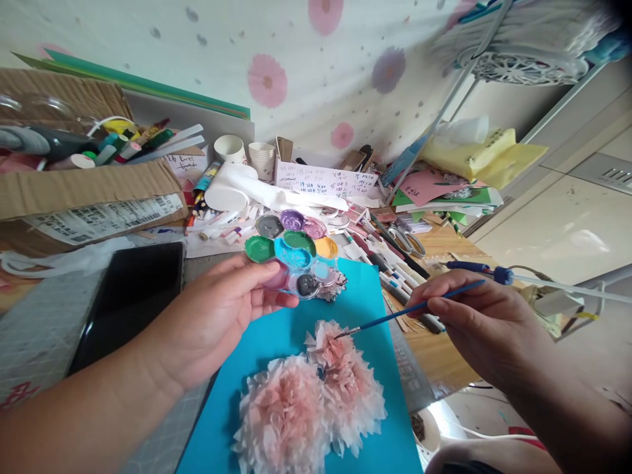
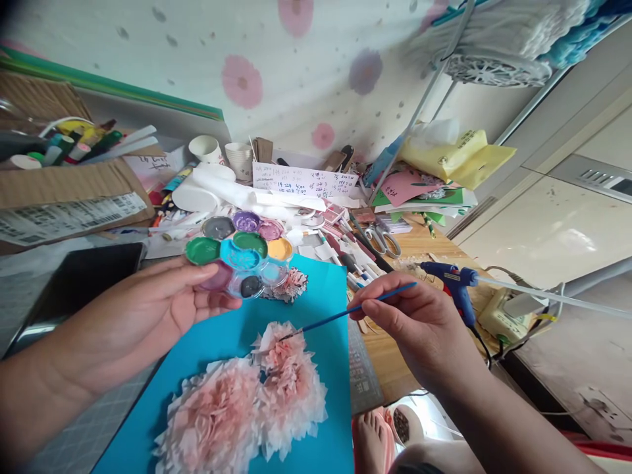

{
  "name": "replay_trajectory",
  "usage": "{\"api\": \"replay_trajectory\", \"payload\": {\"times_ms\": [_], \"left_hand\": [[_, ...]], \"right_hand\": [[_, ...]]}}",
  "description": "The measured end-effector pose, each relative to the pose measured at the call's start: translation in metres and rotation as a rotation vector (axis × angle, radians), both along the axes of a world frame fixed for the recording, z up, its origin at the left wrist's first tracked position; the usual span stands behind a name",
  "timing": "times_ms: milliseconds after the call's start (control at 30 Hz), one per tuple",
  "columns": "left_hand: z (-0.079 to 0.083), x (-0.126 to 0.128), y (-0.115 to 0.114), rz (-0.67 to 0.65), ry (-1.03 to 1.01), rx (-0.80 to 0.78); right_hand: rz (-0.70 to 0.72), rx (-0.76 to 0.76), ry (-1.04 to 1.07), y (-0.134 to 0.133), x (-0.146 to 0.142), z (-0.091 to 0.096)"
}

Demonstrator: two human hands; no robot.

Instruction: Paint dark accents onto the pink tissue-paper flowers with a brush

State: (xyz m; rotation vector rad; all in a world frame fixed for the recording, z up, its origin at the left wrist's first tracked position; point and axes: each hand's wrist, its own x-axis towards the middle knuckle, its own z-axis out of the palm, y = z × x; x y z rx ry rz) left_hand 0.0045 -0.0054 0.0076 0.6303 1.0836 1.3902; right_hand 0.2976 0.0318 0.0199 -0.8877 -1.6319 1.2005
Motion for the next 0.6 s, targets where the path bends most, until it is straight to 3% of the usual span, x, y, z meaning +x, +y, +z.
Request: {"api": "replay_trajectory", "payload": {"times_ms": [600], "left_hand": [[-0.0001, 0.0004, -0.0015, -0.035, -0.019, 0.002]], "right_hand": [[-0.013, -0.049, -0.008, 0.0059, -0.0092, 0.0003]]}}
